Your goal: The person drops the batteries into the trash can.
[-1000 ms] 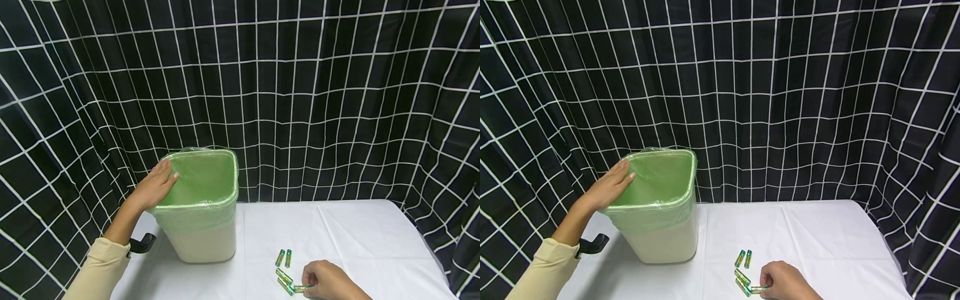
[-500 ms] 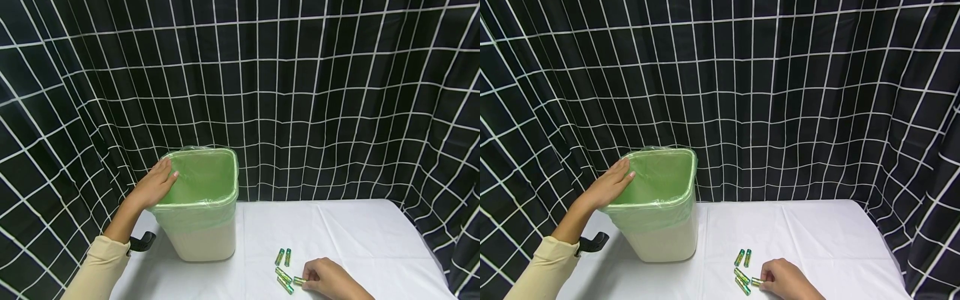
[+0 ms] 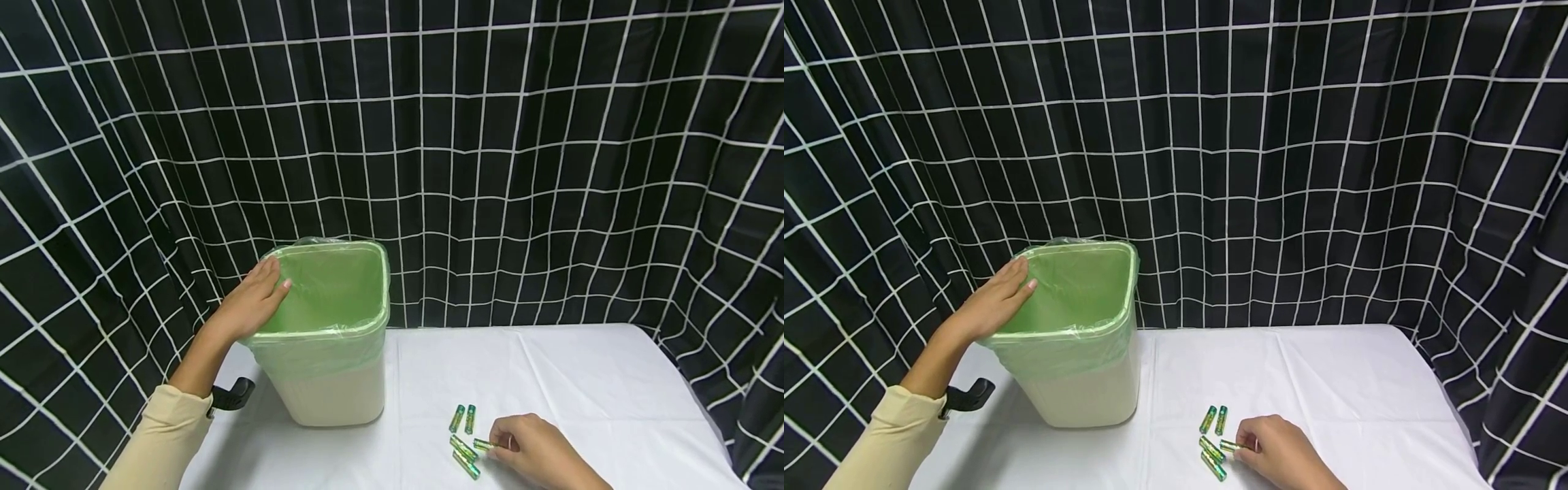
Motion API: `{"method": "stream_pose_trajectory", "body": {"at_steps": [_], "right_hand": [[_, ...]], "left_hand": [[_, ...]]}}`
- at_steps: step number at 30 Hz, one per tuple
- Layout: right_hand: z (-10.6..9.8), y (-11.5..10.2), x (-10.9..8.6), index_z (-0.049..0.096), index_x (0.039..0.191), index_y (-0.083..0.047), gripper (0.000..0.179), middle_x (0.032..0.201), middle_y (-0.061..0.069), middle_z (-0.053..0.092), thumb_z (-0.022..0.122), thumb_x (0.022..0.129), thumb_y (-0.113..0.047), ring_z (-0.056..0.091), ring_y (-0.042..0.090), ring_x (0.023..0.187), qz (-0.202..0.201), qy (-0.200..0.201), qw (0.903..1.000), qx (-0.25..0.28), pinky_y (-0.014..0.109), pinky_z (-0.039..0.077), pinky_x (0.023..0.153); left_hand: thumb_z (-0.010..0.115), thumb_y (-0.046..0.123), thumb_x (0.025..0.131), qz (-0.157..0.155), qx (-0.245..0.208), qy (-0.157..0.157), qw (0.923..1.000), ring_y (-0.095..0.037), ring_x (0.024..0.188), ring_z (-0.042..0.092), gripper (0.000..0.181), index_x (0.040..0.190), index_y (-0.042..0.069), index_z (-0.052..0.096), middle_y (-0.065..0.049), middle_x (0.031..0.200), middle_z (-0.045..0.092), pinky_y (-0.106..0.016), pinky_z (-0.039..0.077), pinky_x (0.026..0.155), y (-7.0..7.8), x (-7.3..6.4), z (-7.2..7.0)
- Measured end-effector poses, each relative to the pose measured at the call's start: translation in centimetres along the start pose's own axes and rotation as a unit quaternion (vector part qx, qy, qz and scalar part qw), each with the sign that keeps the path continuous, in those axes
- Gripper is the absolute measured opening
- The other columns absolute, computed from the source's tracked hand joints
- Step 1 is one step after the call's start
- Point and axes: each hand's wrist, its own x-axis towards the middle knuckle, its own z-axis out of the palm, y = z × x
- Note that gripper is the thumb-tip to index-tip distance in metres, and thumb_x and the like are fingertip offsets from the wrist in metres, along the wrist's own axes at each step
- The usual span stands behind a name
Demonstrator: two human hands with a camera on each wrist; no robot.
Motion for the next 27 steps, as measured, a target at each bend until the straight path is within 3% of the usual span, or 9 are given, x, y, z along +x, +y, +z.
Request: {"method": "stream_pose_trajectory", "body": {"at_steps": [8, 12, 18, 22, 27], "right_hand": [[-0.9, -2.2, -0.1, 0.068, 0.079, -0.026, 0.016, 0.069, -0.025, 0.052, 0.082, 0.083, -0.026, 0.047, -0.001, 0.064, -0.039, 0.045, 0.9975, -0.038, 0.023, 0.039, 0.055], [-0.9, -2.8, -0.1, 0.069, 0.081, -0.024, 0.013, 0.072, -0.025, 0.055, 0.082, 0.084, -0.025, 0.049, -0.002, 0.064, -0.048, 0.056, 0.9971, -0.020, 0.021, 0.041, 0.054], [-0.6, -3.4, 0.1, 0.070, 0.083, -0.024, 0.012, 0.078, -0.024, 0.061, 0.082, 0.085, -0.020, 0.051, -0.006, 0.066, -0.102, 0.093, 0.9905, 0.002, 0.019, 0.044, 0.054], [-0.7, -4.0, 0.4, 0.072, 0.086, -0.023, 0.011, 0.083, -0.021, 0.065, 0.082, 0.085, -0.020, 0.051, -0.007, 0.068, -0.115, 0.112, 0.9869, 0.022, 0.020, 0.046, 0.054], [-0.7, -5.0, 1.1, 0.072, 0.089, -0.025, 0.018, 0.084, -0.019, 0.067, 0.083, 0.083, -0.013, 0.053, -0.007, 0.068, -0.160, 0.157, 0.9732, 0.050, 0.020, 0.048, 0.053]], "left_hand": [[0.031, 0.032, 0.112, -0.003, 0.002, 0.002, 1.0000, -0.044, 0.154, 0.008, 0.064, 0.153, -0.016, 0.021, -0.030, 0.164, 0.014, -0.054, 0.011, 0.124, 0.0, -0.1, 0.0], [0.031, 0.032, 0.112, 0.000, 0.001, 0.000, 1.0000, -0.044, 0.153, 0.008, 0.064, 0.152, -0.017, 0.021, -0.031, 0.164, 0.014, -0.054, 0.011, 0.124, 0.0, 0.0, 0.1], [0.031, 0.033, 0.112, -0.002, 0.003, -0.007, 1.0000, -0.042, 0.154, 0.007, 0.064, 0.153, -0.016, 0.021, -0.030, 0.164, 0.013, -0.053, 0.010, 0.124, -0.1, 0.2, 0.2], [0.032, 0.033, 0.112, -0.001, 0.004, -0.005, 1.0000, -0.042, 0.154, 0.007, 0.064, 0.153, -0.016, 0.022, -0.030, 0.164, 0.013, -0.053, 0.011, 0.124, -0.1, 0.3, 0.1], [0.032, 0.034, 0.112, -0.005, 0.004, -0.004, 1.0000, -0.042, 0.154, 0.007, 0.064, 0.153, -0.015, 0.022, -0.030, 0.164, 0.013, -0.053, 0.011, 0.124, -0.3, 0.2, 0.0]]}}
